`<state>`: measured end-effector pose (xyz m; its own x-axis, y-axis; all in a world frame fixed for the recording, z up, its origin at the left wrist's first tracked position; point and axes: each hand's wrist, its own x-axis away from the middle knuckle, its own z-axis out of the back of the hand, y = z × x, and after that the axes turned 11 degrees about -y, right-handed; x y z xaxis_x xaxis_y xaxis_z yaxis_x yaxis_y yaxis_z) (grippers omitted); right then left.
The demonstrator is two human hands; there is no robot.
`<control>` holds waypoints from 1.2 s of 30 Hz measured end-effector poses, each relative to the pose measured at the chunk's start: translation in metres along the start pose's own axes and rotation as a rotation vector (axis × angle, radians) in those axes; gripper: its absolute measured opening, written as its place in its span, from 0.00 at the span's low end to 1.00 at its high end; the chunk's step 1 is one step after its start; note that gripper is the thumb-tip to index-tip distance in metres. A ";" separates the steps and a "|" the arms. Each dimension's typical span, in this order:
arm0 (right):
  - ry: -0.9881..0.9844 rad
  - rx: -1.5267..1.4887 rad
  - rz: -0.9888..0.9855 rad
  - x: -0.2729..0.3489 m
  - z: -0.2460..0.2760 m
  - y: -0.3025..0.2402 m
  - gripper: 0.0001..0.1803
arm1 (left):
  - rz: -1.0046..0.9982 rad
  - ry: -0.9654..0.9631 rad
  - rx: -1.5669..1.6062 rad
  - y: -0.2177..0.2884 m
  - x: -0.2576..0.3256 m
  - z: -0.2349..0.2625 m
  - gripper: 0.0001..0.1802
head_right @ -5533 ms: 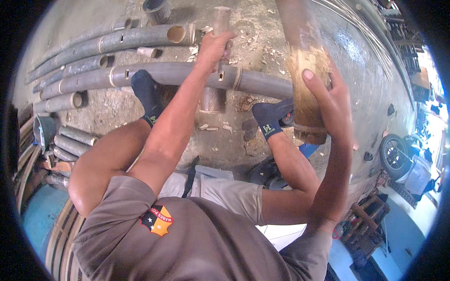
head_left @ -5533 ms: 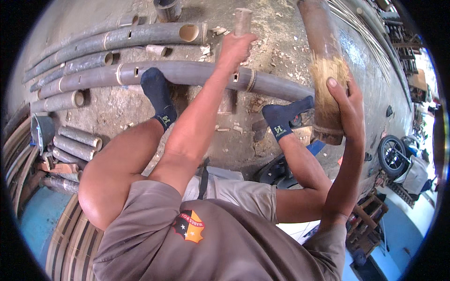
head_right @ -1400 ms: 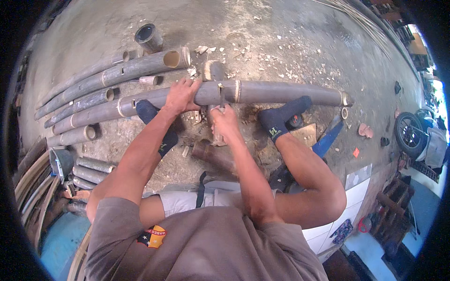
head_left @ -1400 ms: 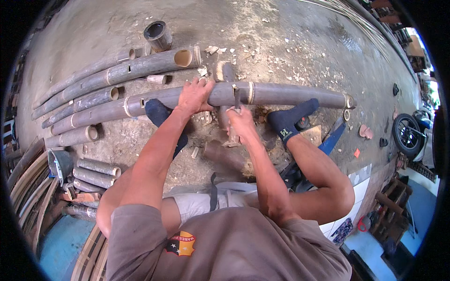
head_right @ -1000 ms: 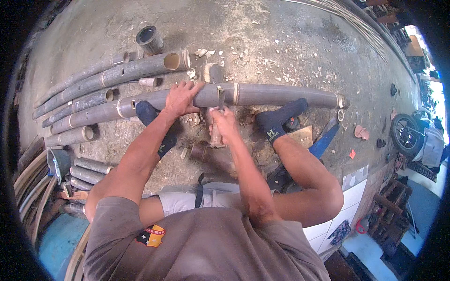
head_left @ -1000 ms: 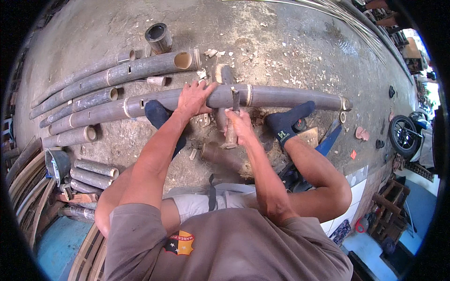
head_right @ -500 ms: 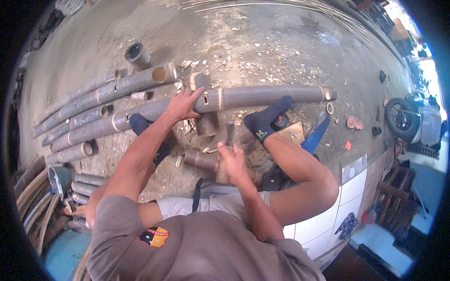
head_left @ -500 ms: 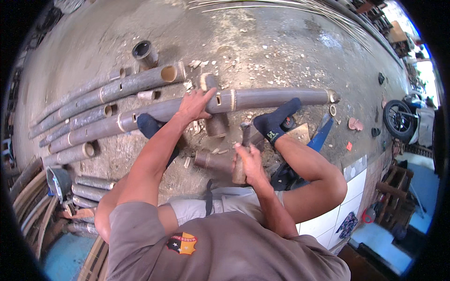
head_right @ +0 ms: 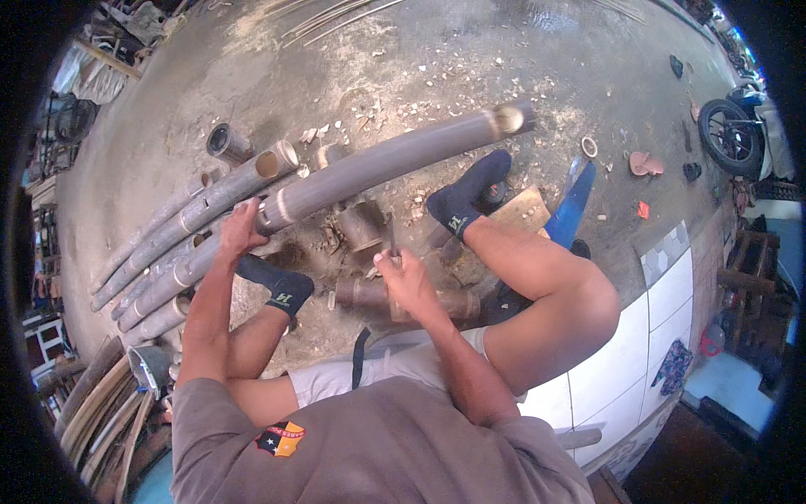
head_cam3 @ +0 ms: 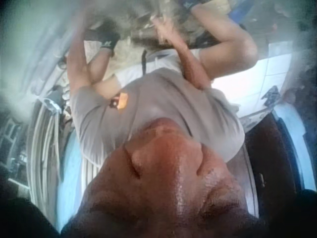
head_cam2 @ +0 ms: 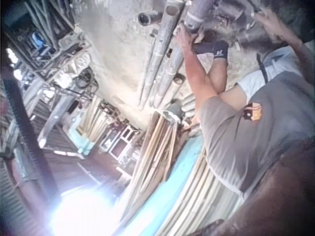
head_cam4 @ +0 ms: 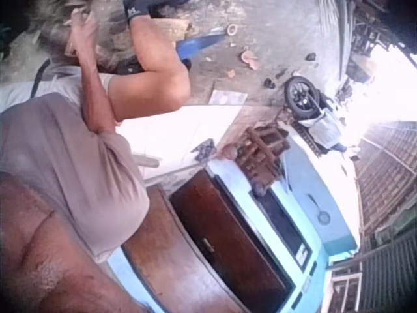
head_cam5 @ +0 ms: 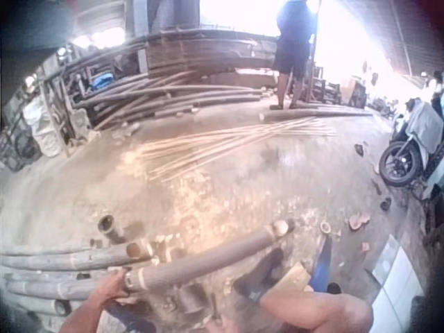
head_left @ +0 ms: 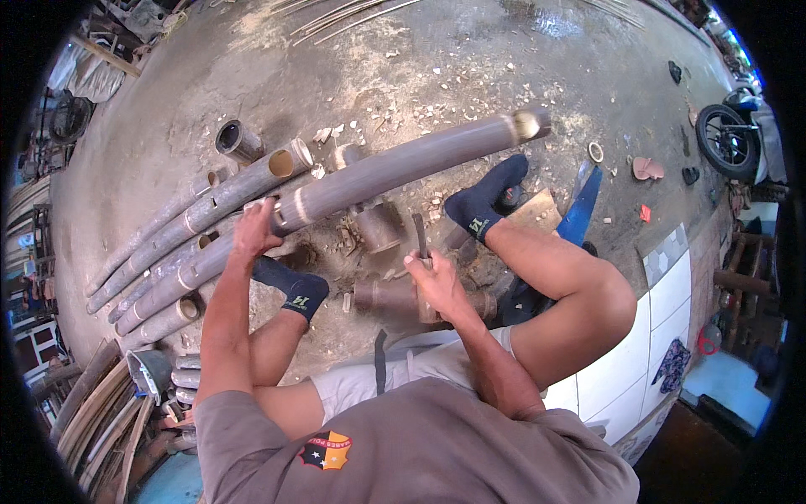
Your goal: The person sits on the floor and uses a chisel and wooden mallet to carve rectangular slots into a long bamboo pole. They repeatedly position the chisel, strike it with the mallet, and clear debris from the cut.
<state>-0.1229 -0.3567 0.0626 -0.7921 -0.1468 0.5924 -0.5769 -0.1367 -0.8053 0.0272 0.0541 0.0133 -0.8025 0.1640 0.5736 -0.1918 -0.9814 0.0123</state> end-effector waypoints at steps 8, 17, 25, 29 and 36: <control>-0.060 0.038 0.007 -0.019 -0.013 0.032 0.26 | -0.095 0.006 0.090 -0.012 -0.007 -0.017 0.58; -0.101 0.207 -0.010 -0.015 -0.011 0.034 0.23 | -0.195 0.177 0.173 0.162 -0.058 -0.002 0.59; -0.098 0.260 -0.144 -0.009 -0.007 0.005 0.26 | -0.179 0.195 0.164 0.122 -0.045 -0.020 0.57; -0.066 0.452 -0.022 -0.017 -0.004 0.023 0.28 | -0.176 0.053 0.246 0.115 -0.033 -0.012 0.59; -0.090 0.740 -0.015 -0.017 -0.013 0.000 0.34 | -0.158 0.050 0.239 0.117 -0.022 -0.002 0.55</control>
<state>-0.1117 -0.3411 0.0524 -0.7476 -0.2150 0.6284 -0.2772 -0.7587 -0.5895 0.0210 -0.0646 0.0006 -0.8013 0.3152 0.5085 -0.1827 -0.9383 0.2937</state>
